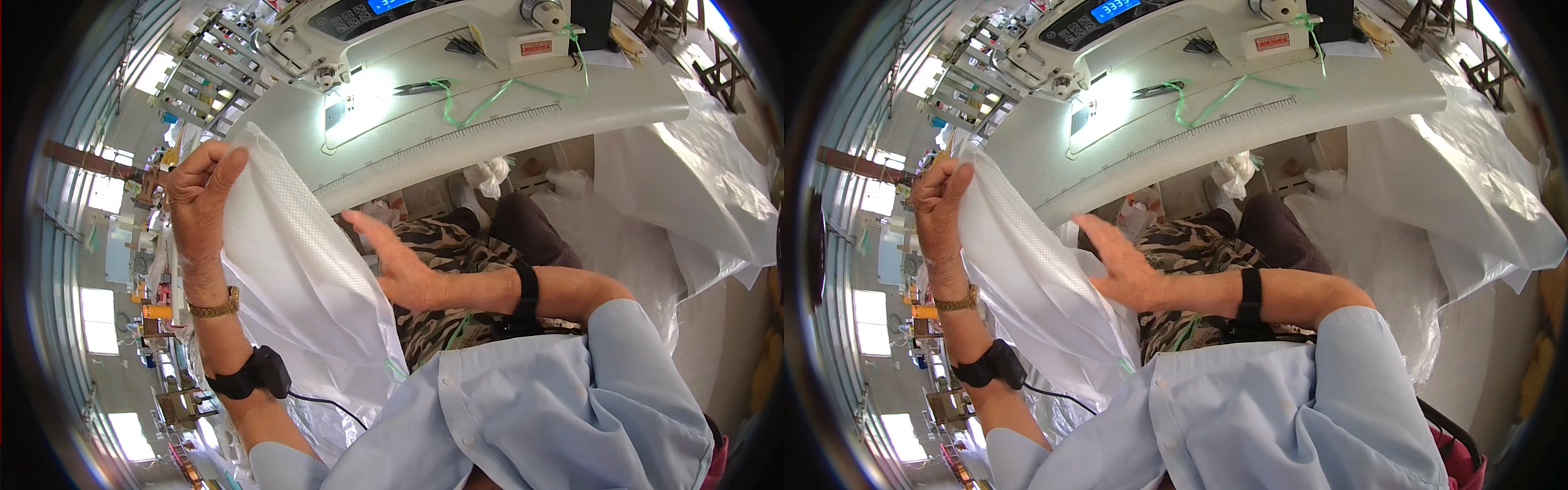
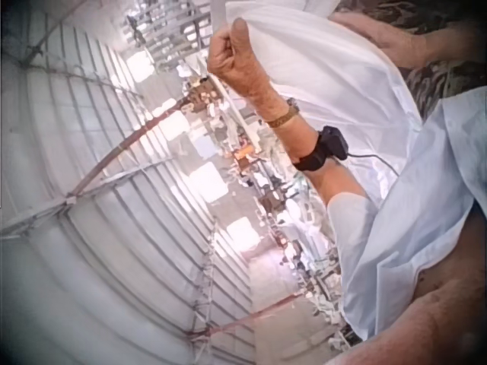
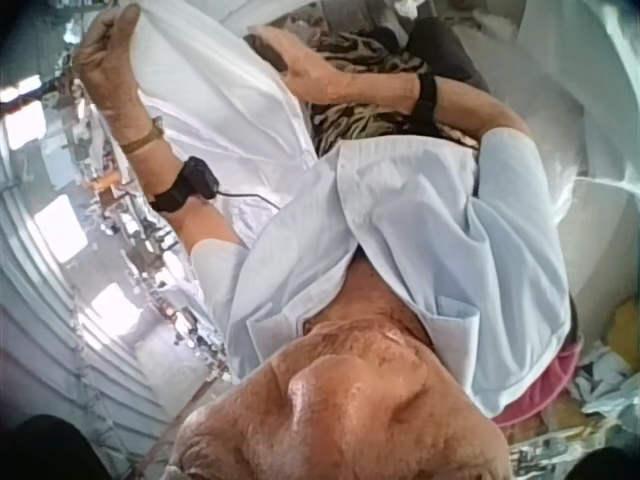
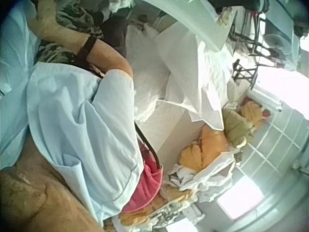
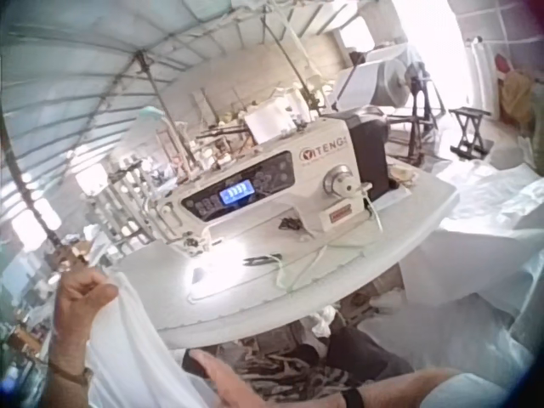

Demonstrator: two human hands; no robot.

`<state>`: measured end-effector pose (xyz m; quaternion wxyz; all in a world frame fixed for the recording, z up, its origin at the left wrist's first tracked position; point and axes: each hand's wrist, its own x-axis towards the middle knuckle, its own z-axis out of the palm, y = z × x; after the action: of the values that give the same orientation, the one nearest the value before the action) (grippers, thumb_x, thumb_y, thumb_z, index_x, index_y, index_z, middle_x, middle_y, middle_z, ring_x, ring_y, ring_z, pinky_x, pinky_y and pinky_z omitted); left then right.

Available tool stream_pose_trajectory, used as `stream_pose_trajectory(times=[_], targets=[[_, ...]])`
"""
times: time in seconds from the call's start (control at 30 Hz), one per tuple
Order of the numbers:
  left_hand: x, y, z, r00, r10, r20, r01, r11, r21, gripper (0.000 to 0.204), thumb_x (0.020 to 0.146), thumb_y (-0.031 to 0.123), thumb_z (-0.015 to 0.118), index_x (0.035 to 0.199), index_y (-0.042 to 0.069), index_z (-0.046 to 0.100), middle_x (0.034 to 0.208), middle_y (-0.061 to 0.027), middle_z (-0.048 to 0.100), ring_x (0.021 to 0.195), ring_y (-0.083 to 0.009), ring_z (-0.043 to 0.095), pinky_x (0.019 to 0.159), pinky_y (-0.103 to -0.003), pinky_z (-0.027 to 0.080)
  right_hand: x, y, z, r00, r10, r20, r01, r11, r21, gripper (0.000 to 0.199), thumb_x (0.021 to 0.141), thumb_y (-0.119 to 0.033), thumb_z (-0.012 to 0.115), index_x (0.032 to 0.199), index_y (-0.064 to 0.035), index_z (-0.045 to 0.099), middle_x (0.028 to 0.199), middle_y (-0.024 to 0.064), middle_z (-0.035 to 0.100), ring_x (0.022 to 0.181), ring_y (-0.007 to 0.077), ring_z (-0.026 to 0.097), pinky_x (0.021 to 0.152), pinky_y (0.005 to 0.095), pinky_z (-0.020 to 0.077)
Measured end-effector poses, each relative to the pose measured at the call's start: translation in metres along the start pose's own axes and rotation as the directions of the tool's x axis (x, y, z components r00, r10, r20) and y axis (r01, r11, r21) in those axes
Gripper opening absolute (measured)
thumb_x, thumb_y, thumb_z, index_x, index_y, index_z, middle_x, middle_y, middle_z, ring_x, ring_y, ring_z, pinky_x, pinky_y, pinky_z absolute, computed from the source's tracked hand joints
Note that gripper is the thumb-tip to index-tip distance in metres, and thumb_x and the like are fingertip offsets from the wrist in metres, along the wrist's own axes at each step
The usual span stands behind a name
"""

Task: Sewing pieces of white plastic or coated fabric using an industrial sewing machine.

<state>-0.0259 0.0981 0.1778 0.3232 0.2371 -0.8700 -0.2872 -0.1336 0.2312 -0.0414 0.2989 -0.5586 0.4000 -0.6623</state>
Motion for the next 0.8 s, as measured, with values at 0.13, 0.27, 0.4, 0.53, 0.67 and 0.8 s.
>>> stream_pose_trajectory(times=[0.13, 0.27, 0.4, 0.53, 0.67, 0.8], targets=[[0.010, 0.022, -0.001, 1.000, 0.021, 0.008, -0.021, 0.994, 0.103, 0.018, 0.090, 0.021, 0.071, 0.081, 0.006, 0.066, 0.070, 0.0104, 0.055, 0.062, 0.0027, 0.042, 0.057, -0.014, 0.031, -0.001, -0.004, 0.030, 0.993, 0.066, 0.100, -0.061, 0.997, -0.048, 0.097, 0.076, -0.021, 0.073, 0.150, -0.0006, 0.014, 0.149, 0.0255, 0.025, 0.136, 0.0435, 0.027, 0.116, 0.0433, 0.0226], [0.022, 0.040, 0.005, 1.000, 0.008, -0.001, -0.008, 0.995, 0.098, 0.016, 0.090, 0.019, 0.071, 0.081, 0.007, 0.066, 0.070, 0.0105, 0.054, 0.063, 0.0022, 0.042, 0.057, -0.014, 0.032, 0.005, 0.000, 0.046, 0.995, 0.093, 0.020, -0.094, 0.995, 0.020, 0.063, 0.084, -0.017, 0.062, 0.139, -0.0006, 0.036, 0.129, 0.0275, 0.047, 0.120, 0.0397, 0.048, 0.101, 0.0423, 0.0387], [0.041, 0.063, -0.004, 0.994, 0.068, -0.082, -0.057, 0.989, 0.135, 0.014, 0.092, 0.018, 0.068, 0.083, 0.007, 0.067, 0.073, 0.0092, 0.056, 0.065, 0.0011, 0.046, 0.058, -0.015, 0.035, 0.023, -0.008, 0.010, 0.973, 0.216, 0.077, -0.223, 0.969, 0.107, 0.030, 0.089, -0.012, 0.051, 0.115, 0.0017, 0.058, 0.090, 0.0263, 0.061, 0.083, 0.0374, 0.063, 0.078, 0.0394, 0.0499], [0.053, 0.086, -0.023, 0.932, 0.040, -0.361, -0.033, 0.999, 0.027, 0.016, 0.094, 0.020, 0.065, 0.086, 0.007, 0.068, 0.074, 0.0044, 0.061, 0.066, -0.0017, 0.051, 0.059, -0.017, 0.041, 0.050, -0.025, -0.082, 0.954, -0.008, 0.299, -0.156, 0.838, 0.522, 0.025, 0.097, -0.018, 0.054, 0.111, -0.0006, 0.066, 0.089, -0.0032, 0.064, 0.085, 0.0039, 0.054, 0.076, 0.0229, 0.0469], [0.066, 0.074, -0.004, 0.931, 0.070, -0.359, -0.108, 0.990, -0.087, 0.018, 0.094, 0.022, 0.066, 0.086, 0.005, 0.068, 0.075, 0.0006, 0.065, 0.064, -0.0034, 0.055, 0.059, -0.019, 0.045, 0.058, -0.021, -0.146, 0.953, 0.115, 0.280, -0.210, 0.917, 0.338, 0.024, 0.094, -0.020, 0.059, 0.102, 0.0014, 0.067, 0.086, 0.0027, 0.067, 0.083, 0.0064, 0.059, 0.076, 0.0253, 0.0495], [0.085, 0.060, 0.030, 0.950, 0.136, -0.280, -0.149, 0.989, -0.025, 0.017, 0.092, 0.020, 0.069, 0.086, 0.004, 0.069, 0.076, -0.0010, 0.067, 0.063, -0.0041, 0.058, 0.057, -0.019, 0.047, 0.045, -0.011, -0.158, 0.953, 0.239, 0.184, -0.233, 0.971, -0.055, 0.029, 0.093, -0.021, 0.058, 0.109, 0.0029, 0.063, 0.087, 0.0102, 0.068, 0.086, 0.0143, 0.064, 0.076, 0.0282, 0.0521]])
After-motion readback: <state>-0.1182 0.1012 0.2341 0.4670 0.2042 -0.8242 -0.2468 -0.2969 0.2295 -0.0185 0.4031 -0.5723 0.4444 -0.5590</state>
